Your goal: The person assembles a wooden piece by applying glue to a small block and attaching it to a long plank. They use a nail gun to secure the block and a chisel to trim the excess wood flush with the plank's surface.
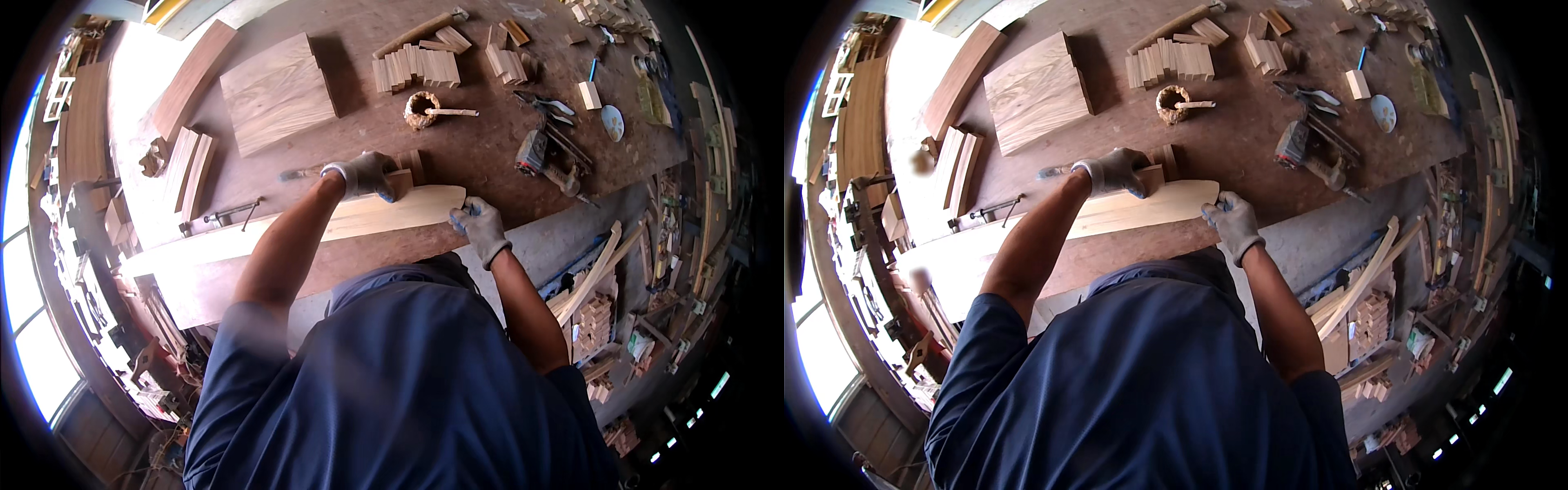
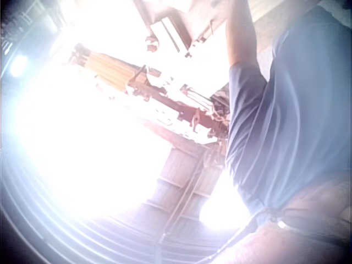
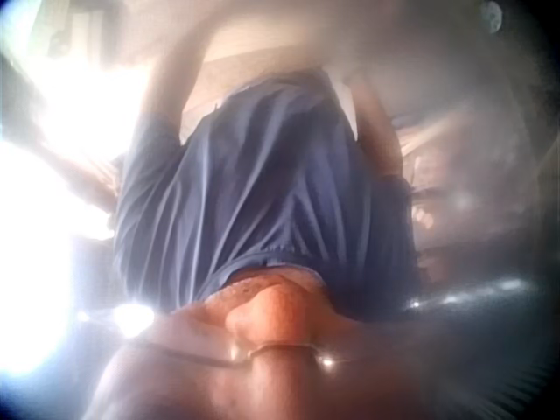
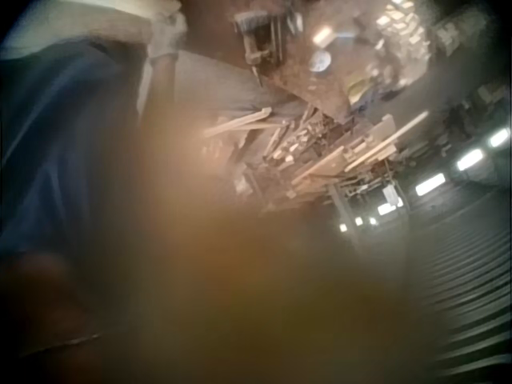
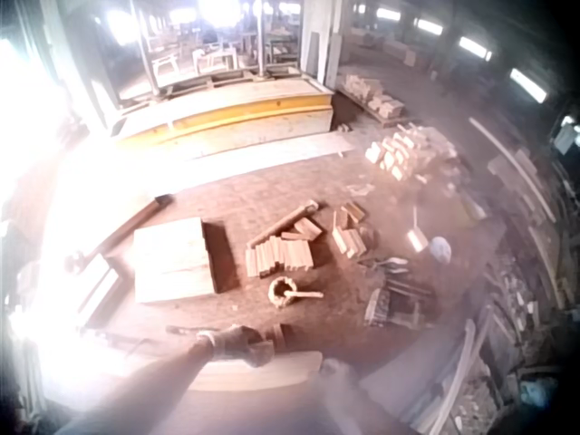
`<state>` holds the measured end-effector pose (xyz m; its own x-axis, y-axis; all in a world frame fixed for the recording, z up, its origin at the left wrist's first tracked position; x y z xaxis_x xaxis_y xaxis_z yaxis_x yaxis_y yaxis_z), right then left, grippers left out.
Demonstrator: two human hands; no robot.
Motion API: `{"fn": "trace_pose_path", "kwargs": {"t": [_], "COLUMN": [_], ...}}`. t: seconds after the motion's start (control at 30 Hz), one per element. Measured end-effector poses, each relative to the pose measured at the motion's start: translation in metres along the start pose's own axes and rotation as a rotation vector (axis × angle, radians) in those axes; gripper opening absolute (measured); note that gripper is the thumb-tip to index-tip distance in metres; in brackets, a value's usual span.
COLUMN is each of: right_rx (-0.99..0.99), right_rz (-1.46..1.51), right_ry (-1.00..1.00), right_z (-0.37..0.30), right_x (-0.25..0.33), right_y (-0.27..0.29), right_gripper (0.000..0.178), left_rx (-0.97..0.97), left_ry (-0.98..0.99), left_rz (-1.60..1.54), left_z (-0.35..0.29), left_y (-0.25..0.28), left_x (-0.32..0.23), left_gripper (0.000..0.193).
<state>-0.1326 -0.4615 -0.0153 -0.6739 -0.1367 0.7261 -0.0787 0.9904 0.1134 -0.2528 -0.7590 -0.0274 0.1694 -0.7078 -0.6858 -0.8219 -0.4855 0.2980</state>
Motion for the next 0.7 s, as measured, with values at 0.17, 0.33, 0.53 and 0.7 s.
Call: {"fn": "trace_pose_path", "kwargs": {"t": [0.17, 0.33, 0.53, 0.7], "right_rx": [0.044, -0.212, -0.192, -0.199], "right_rz": [-0.115, -0.212, -0.173, -0.342], "right_ry": [-0.059, 0.313, 0.626, 0.749], "right_z": [0.009, 0.038, 0.076, 0.104], "right_x": [0.005, 0.042, 0.149, 0.164], "right_y": [0.002, 0.016, -0.015, -0.035], "right_gripper": [0.019, 0.043, 0.043, 0.023], "left_rx": [-0.092, -0.408, -0.317, -0.168], "left_ry": [-0.036, -0.163, -0.193, -0.258], "left_rz": [0.093, -0.325, -1.427, -1.811], "left_z": [-0.011, -0.035, -0.041, -0.037], "left_y": [0.003, 0.005, -0.016, -0.029], "left_x": [-0.008, -0.017, -0.024, -0.026], "left_gripper": [0.061, 0.048, 0.055, 0.060]}}
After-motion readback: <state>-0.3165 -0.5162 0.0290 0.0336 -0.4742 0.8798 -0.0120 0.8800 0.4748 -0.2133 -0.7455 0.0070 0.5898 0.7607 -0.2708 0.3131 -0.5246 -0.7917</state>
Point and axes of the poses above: each hand's wrist, its own z-axis towards the middle knuckle, its own y-axis out of the back of the hand, x = y × z, the point moved 1 cm from there along z, towards the middle knuckle, and after that the axes turned 1 degree about -y, right-handed, at the moved point
